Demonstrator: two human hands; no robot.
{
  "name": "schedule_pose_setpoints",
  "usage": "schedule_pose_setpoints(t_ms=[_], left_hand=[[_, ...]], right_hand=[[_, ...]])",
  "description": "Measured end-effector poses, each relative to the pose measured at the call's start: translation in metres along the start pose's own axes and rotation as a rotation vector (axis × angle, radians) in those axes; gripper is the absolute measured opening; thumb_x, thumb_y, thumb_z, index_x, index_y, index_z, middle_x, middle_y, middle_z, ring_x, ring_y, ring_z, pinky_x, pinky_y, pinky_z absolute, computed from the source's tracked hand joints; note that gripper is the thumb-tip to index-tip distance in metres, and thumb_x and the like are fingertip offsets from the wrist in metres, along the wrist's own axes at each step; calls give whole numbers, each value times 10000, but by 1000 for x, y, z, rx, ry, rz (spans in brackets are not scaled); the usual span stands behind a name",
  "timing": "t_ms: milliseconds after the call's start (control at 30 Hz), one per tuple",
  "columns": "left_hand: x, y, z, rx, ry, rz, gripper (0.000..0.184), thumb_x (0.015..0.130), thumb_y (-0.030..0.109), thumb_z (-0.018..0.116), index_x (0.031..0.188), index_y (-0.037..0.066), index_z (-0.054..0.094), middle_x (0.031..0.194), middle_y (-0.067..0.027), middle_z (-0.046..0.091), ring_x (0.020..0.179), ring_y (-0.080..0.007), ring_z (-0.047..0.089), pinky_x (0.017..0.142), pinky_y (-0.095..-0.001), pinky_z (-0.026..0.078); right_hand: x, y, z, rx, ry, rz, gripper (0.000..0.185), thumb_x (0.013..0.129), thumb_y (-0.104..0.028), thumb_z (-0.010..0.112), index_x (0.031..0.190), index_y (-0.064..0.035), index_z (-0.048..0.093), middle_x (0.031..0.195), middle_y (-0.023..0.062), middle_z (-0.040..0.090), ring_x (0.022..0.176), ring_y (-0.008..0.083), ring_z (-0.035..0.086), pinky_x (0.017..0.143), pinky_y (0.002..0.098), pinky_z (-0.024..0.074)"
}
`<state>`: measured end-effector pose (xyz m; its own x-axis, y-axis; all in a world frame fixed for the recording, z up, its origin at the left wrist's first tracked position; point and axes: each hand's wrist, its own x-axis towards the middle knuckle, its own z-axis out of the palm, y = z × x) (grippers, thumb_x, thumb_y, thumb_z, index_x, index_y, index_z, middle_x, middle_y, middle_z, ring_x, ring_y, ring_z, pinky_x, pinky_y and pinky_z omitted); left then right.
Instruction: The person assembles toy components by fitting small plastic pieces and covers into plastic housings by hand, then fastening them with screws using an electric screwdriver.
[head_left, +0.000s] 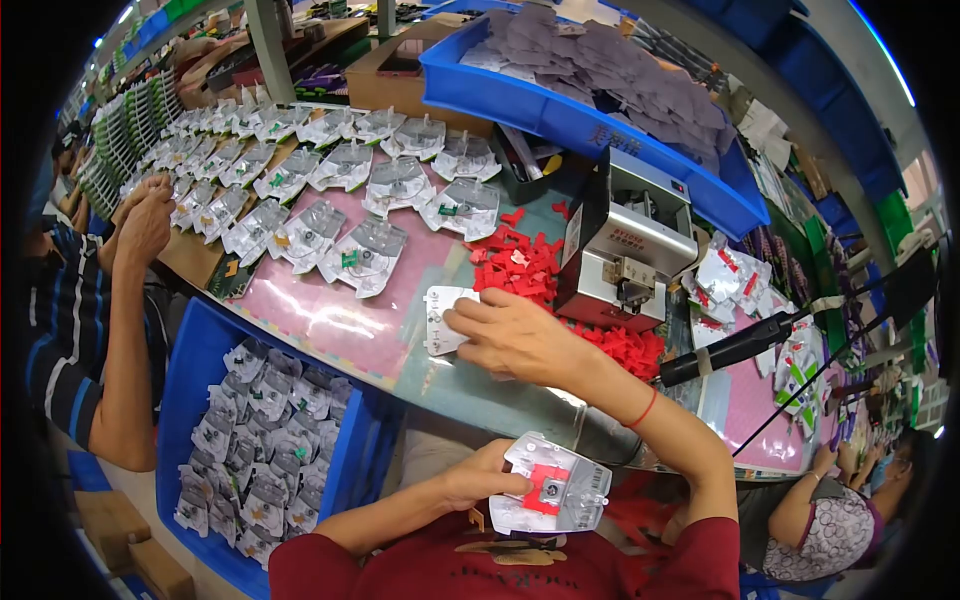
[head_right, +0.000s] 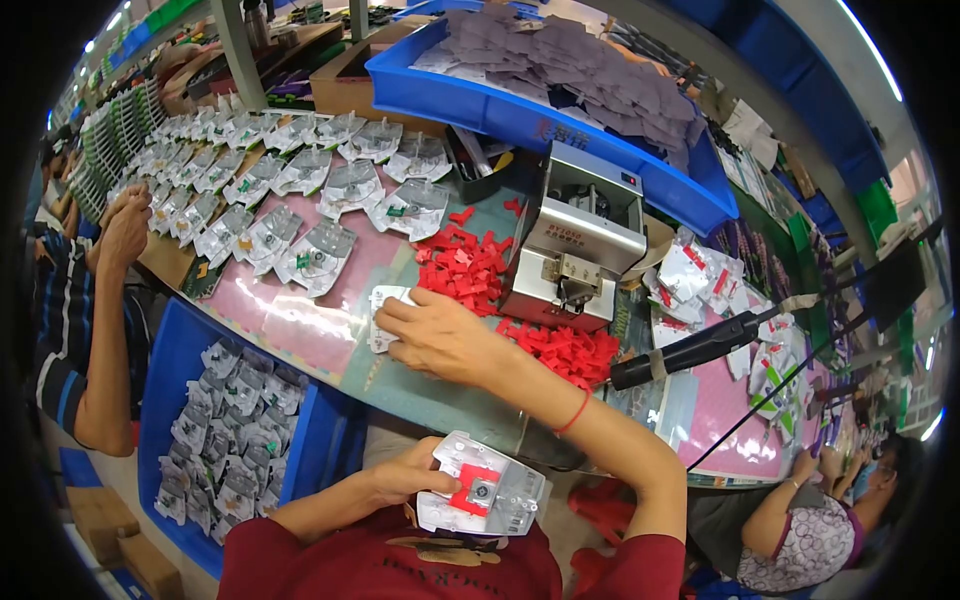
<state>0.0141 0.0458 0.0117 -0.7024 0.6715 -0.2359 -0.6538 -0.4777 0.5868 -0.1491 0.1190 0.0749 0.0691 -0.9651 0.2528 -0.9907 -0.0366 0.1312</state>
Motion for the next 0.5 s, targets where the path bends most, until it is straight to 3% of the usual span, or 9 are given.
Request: schedule_pose_setpoints(t_ms=[133, 267, 300, 400, 500], left_hand=[[-1, 10, 4, 6, 56, -30, 471, 709, 42, 591, 1155, -10, 447, 1048, -79, 563, 931, -124, 551, 817, -274, 451], [2, 17, 1, 5, 128, 26, 467, 697, 22, 576, 1146, -17, 452, 1045, -97, 570, 925, -148, 565, 817, -292, 454], [3, 21, 1, -6, 141, 34, 464, 694, 18, 572, 1142, -17, 456, 1040, -98, 573, 922, -151, 567, 817, -294, 454], [7, 30, 6, -13, 225, 83, 449, 685, 0, 548, 1127, -20, 470, 1014, -96, 583, 898, -160, 576, 802, -299, 459], [14, 40, 13, 8, 330, 112, 416, 681, -20, 521, 1095, -36, 484, 978, -92, 587, 852, -154, 581, 761, -297, 467]], right_hand=[[-28, 5, -39, -102, -12, 106, 65, 645, -174, 546, 647, -108, 548, 824, 20, 478, 832, 141, 464, 654, 257, 353], [-69, -3, -61, 94, 270, 446, 97, 644, -42, 572, 739, -62, 563, 849, 61, 550, 749, 199, 569, 584, 295, 461], [-81, -7, -66, 133, 334, 516, 176, 632, 23, 579, 791, -53, 575, 856, 72, 573, 691, 228, 598, 558, 288, 491], [-101, -26, -75, 320, 583, 757, 212, 615, 138, 581, 767, -7, 609, 828, 105, 622, 717, 208, 615, 602, 252, 480], [-124, -47, -69, 611, 785, 919, 188, 635, 154, 558, 763, 25, 608, 837, 153, 628, 755, 185, 606, 637, 255, 475]])
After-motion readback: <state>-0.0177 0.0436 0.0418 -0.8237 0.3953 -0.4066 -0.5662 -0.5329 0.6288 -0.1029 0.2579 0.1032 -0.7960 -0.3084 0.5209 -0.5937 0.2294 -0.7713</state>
